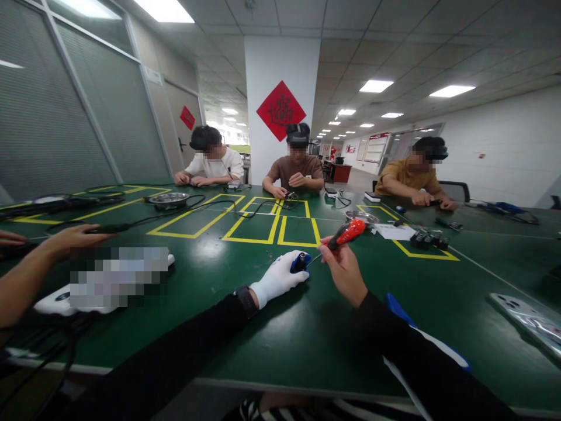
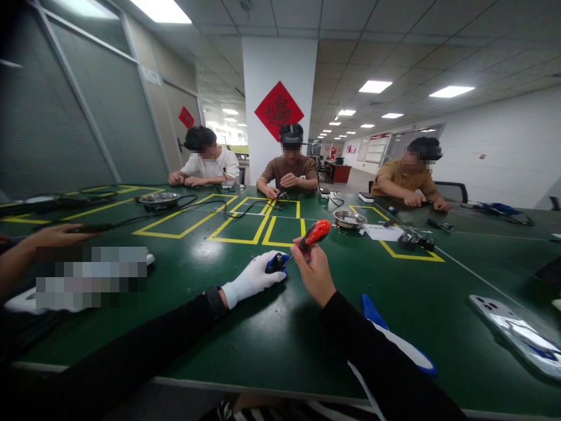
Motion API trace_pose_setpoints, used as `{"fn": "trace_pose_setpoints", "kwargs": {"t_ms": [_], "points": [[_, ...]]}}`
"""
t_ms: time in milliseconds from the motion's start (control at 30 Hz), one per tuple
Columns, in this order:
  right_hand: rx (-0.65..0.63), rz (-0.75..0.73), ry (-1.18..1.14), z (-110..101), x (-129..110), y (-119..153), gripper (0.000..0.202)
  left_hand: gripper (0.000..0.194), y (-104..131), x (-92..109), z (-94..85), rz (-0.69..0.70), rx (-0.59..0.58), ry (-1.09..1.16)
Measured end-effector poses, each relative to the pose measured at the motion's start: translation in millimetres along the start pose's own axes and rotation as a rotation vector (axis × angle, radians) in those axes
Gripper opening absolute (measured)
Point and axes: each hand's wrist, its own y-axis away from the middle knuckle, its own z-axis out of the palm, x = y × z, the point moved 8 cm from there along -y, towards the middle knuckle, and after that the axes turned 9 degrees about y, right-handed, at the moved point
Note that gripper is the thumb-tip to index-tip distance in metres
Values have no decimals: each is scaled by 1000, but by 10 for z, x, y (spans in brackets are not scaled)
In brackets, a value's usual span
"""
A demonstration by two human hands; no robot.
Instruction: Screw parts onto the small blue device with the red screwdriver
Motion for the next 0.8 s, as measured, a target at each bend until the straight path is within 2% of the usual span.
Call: {"fn": "trace_pose_setpoints", "kwargs": {"t_ms": [233,800], "points": [[-62,-29,-52,102,-77,68,21,44,-14,25,-30,55,19,-33],[-58,-38,-46,73,-78,75,20,46,-24,-27,-18,104,21,-50]]}}
